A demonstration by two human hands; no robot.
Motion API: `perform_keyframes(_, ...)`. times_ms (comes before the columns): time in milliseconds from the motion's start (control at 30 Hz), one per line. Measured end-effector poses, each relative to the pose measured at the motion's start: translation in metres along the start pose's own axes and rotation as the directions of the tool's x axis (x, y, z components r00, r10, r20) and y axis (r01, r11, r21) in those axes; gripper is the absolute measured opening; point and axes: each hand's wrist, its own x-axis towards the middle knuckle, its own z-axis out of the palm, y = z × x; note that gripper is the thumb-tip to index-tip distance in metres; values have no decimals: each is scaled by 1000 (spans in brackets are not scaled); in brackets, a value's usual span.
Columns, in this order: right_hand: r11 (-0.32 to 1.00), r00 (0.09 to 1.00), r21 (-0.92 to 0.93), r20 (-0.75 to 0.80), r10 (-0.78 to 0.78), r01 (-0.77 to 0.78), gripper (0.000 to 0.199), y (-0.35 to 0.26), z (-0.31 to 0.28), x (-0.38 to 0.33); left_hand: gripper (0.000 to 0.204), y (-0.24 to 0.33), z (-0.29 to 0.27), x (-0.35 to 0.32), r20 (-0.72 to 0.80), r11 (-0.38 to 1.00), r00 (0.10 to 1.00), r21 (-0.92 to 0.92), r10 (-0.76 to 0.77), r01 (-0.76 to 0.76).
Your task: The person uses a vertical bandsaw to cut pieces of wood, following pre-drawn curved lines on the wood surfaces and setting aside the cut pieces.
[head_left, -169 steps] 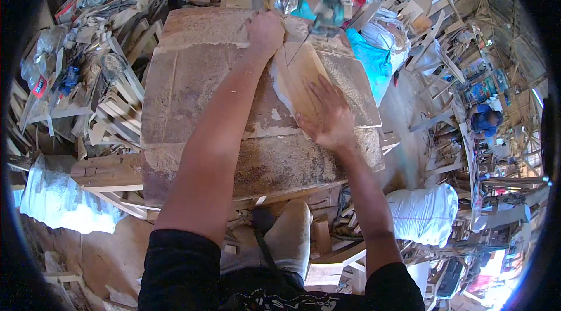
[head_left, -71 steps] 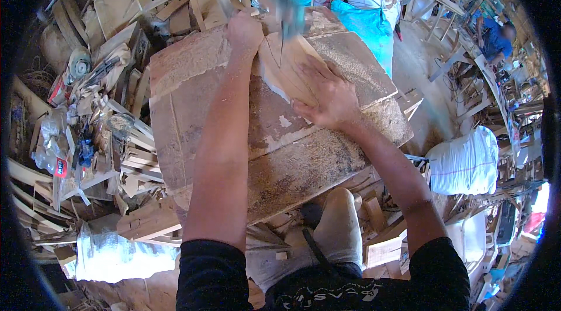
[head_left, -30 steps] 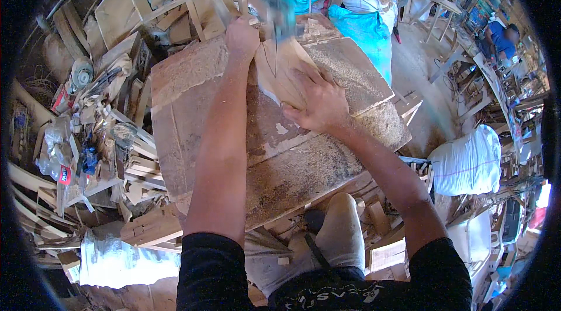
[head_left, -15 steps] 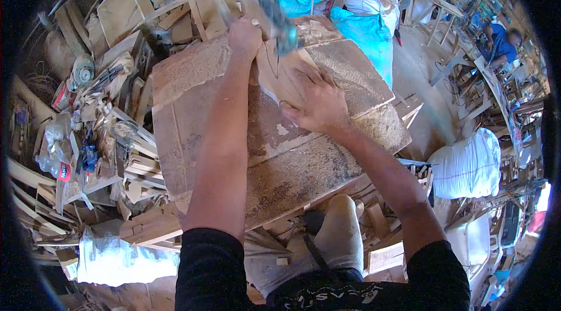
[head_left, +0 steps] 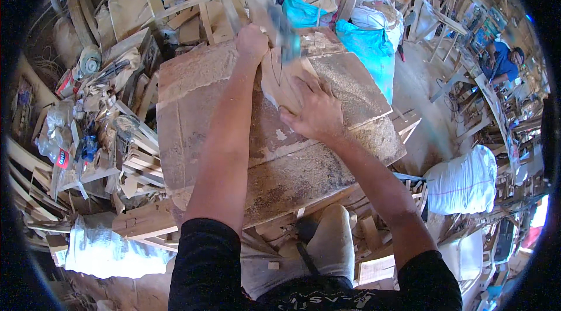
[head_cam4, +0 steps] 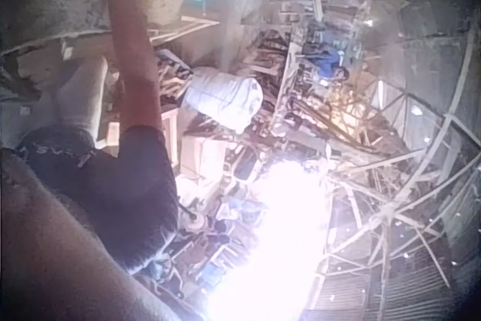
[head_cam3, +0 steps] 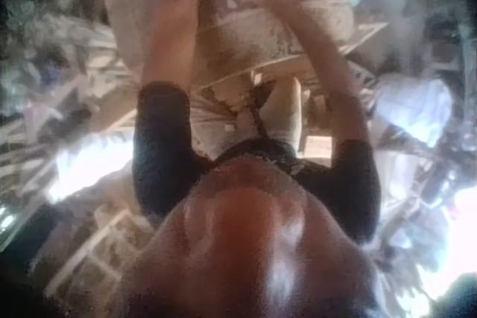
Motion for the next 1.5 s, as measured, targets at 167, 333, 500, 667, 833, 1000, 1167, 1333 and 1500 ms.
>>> perform_keyframes(167,1000,1000,-23,0,8,-8,76,-15,-2,5,26,-20,-1,13,-33,996,997,44,76,-74)
perform_keyframes(333,999,1000,-37,2,26,-26,78,3,3,2,26,8,-3,-2,81,999,997,-38,-7,10)
perform_keyframes(500,998,998,-11,38,55,-54,79,-4,-5,3,29,6,-4,2,40,1000,999,24,17,-18)
perform_keyframes(667,1000,1000,-16,19,16,-15,79,-11,-8,5,37,-15,-4,-7,72,992,995,-115,63,-55)
perform_keyframes(833,999,1000,-42,-1,-13,13,76,-1,-4,2,42,-6,-3,-70,59,969,982,-185,179,-165)
perform_keyframes(1000,989,994,139,91,-57,44,60,37,0,11,44,7,-27,-87,156,983,982,-163,110,-84)
perform_keyframes(1167,986,994,126,1,-108,107,47,63,9,17,39,7,-36,-87,162,985,972,-65,171,-162)
perform_keyframes(1333,980,996,184,-57,-69,78,47,55,17,16,38,10,-39,-88,182,984,975,-147,130,-104)
perform_keyframes(1500,980,999,197,-23,-36,40,48,51,11,19,37,13,-40,-90,107,958,988,-276,109,-75)
